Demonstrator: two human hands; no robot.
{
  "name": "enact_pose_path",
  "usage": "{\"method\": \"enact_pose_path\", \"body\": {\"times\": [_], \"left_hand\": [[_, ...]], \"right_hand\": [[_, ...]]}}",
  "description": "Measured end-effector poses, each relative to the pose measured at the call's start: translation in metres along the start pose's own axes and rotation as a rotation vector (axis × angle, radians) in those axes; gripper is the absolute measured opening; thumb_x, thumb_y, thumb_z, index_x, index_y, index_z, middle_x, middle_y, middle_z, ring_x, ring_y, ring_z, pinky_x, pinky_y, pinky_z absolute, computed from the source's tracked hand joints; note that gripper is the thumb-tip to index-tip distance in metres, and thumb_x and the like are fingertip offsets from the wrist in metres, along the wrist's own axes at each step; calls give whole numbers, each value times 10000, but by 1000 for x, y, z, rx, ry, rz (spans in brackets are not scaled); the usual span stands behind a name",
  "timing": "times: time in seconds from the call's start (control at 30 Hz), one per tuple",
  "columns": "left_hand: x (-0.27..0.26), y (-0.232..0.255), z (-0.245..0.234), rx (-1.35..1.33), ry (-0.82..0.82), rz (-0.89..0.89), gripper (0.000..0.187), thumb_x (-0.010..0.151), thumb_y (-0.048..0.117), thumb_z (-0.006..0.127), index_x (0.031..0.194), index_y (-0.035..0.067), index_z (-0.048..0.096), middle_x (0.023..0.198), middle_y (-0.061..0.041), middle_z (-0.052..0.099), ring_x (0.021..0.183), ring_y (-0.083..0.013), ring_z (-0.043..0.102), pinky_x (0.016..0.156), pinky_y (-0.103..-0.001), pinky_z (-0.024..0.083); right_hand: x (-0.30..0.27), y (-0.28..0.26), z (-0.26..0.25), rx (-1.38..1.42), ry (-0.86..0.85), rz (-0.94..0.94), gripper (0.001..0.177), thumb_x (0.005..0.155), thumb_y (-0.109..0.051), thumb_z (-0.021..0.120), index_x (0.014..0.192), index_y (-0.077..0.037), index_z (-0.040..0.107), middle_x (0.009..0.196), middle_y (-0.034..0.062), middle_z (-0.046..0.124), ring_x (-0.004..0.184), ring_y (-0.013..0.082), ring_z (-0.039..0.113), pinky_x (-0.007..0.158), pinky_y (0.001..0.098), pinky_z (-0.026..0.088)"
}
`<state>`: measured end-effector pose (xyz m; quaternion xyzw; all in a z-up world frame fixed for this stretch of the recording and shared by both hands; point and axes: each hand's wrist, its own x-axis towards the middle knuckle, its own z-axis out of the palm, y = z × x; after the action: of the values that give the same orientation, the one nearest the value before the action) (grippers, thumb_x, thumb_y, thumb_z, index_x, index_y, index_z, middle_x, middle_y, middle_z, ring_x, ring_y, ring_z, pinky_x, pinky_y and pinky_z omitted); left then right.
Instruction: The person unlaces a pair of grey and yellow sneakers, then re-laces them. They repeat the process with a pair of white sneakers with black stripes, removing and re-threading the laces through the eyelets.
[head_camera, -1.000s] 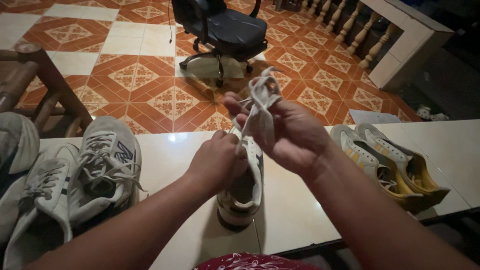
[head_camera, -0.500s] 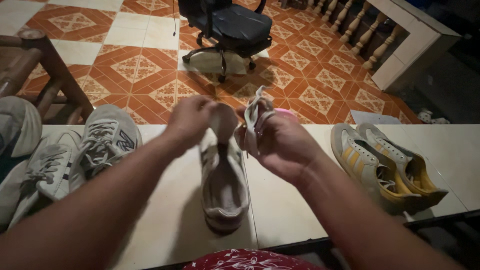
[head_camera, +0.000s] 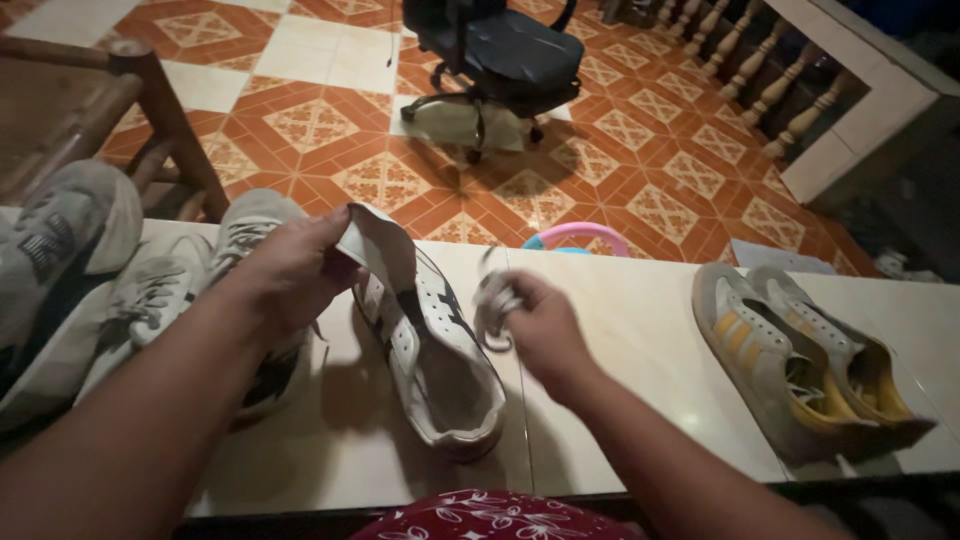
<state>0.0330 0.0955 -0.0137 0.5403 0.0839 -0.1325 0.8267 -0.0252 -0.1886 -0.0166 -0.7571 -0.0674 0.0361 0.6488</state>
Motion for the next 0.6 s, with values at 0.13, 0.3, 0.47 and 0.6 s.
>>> {"method": "enact_pose_path", "body": {"times": [0.13, 0.3, 0.47, 0.6], "left_hand": [[-10, -1, 1, -5, -65, 55, 260, 1036, 321, 542, 1063, 90, 659, 922, -19, 683, 819, -148, 590, 775, -327, 490], [-11, 7, 9, 166, 74, 19, 298, 1031, 357, 542, 1066, 88, 665, 925, -18, 681, 822, -149, 592, 764, -359, 497], [-11, 8, 25, 349, 199, 49, 287, 993, 357, 581, 1044, 96, 688, 900, 4, 669, 829, -138, 619, 747, -363, 515], [-16, 15, 25, 465, 301, 138, 336, 996, 367, 619, 1070, 50, 700, 891, -59, 669, 764, -171, 610, 689, -375, 531]], "right_hand": [[-14, 6, 13, -580, -71, -429, 262, 825, -25, 674, 1085, -8, 701, 990, 148, 735, 895, 275, 736, 774, 355, 569], [-13, -12, 25, -722, 11, -479, 242, 804, -12, 660, 1043, -14, 697, 955, 193, 708, 880, 355, 703, 773, 418, 558], [-18, -22, 46, -668, 8, -355, 236, 796, -48, 642, 1016, -69, 725, 885, 173, 731, 816, 341, 748, 749, 432, 590], [-35, -28, 60, -936, -169, -542, 106, 789, -132, 678, 863, -59, 695, 821, 178, 698, 798, 393, 696, 722, 479, 554]]}}
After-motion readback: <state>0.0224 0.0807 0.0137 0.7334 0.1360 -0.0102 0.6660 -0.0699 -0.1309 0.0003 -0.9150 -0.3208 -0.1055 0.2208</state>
